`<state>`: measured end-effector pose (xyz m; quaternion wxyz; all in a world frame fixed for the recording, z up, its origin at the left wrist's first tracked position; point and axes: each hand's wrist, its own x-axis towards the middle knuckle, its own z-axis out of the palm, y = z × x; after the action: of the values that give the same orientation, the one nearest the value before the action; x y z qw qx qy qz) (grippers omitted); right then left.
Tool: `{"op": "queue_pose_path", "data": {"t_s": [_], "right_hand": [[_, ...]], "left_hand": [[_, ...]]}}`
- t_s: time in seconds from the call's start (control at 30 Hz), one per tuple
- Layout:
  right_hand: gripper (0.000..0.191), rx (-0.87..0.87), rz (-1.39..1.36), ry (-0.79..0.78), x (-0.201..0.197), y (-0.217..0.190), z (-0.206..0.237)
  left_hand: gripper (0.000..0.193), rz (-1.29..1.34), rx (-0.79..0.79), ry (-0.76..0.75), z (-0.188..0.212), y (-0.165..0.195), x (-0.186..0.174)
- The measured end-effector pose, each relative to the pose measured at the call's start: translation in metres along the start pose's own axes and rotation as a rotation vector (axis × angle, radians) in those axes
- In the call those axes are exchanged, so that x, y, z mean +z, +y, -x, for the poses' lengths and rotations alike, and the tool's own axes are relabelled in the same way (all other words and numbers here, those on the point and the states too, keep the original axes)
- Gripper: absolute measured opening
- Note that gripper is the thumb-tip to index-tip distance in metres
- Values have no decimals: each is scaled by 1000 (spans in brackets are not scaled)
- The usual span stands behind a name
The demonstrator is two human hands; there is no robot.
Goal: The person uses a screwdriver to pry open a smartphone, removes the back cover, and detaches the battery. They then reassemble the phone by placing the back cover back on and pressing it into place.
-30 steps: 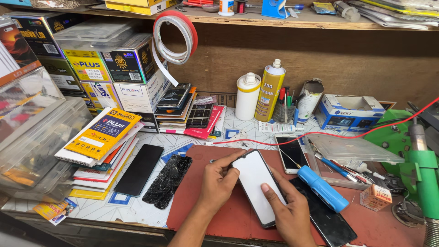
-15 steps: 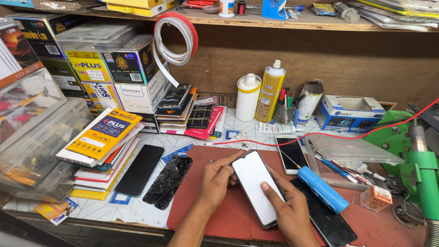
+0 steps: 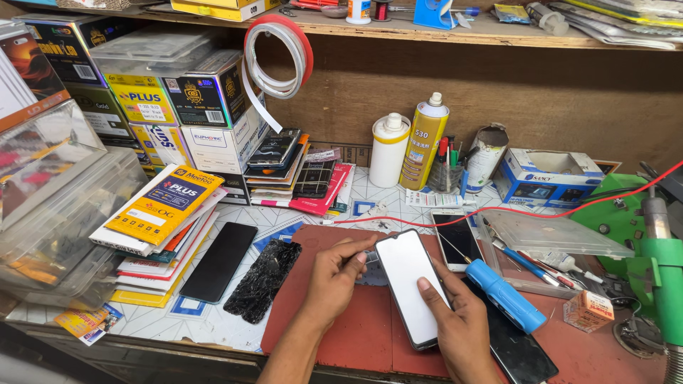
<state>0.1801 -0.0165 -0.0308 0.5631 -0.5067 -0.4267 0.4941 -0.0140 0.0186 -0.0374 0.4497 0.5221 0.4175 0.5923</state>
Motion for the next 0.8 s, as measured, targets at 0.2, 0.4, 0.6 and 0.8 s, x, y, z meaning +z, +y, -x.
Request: {"op": "queue_pose_path", "data": {"t_s": [0.2,0.4,0.6,0.8], "right_hand": [[52,-20,18,29,2,-3,0],[52,-52,-28,12,2,-5,2],[51,-47,-46,23,1,-5,2],[52,-75,-78,-11,0,-4,2]], "left_hand": [[32,-124,99,12,2,5,0],[29,-191,25,232,3,9,2],[10,-673,117,484,7,18,-4],[6,-743,69,471,9,22,-6]]}}
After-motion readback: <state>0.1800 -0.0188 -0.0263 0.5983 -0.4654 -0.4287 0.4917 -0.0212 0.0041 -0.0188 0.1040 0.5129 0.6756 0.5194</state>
